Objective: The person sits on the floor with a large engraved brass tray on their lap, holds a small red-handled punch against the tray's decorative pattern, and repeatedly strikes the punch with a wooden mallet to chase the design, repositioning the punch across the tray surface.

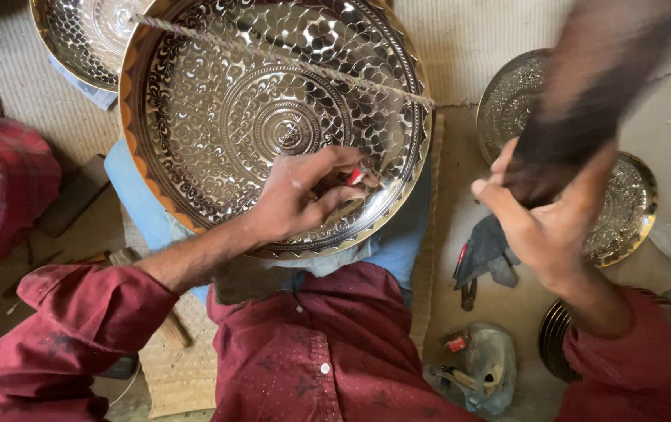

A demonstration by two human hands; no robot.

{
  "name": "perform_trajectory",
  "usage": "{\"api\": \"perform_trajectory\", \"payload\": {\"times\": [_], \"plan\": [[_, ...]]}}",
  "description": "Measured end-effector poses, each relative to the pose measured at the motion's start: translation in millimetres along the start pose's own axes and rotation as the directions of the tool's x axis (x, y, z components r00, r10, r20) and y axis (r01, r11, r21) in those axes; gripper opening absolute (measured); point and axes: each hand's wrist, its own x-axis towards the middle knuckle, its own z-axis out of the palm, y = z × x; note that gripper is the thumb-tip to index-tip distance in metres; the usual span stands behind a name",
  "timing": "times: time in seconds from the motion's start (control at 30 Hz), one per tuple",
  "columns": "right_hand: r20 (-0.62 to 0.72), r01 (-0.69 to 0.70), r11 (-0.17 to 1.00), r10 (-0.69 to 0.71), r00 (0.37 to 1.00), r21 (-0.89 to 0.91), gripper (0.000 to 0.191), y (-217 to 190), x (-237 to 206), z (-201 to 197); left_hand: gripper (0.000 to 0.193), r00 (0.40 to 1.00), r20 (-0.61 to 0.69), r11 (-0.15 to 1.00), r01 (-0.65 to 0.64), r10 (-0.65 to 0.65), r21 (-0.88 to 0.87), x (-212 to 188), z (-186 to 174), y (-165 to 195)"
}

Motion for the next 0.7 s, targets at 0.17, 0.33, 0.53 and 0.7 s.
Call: {"api": "perform_trajectory", "payload": {"times": [0.17,0.33,0.53,0.7], "plan": [[0.314,0.366,0.658,-0.201,0.928,-0.658,0.086,1,6,13,0.034,0.999,0.012,0.997,0.051,-0.052,0.064,-1,1,-2],[0.255,0.197,0.851,-0.077,0.964,-0.486,0.090,-10,10,12,0.038,0.998,-0.003,0.996,0.062,-0.062,0.066,-1,0,0],[0.283,0.188,0.843,-0.045,0.958,-0.504,0.091,-12,12,10,0.039,1.000,-0.015,0.996,0.027,-0.025,0.088,0,-1,1],[0.222,0.058,0.951,0.012,0.975,-0.304,0.088,-12,12,6,0.038,0.998,0.002,0.994,0.056,-0.057,0.099,3,-1,2]]}}
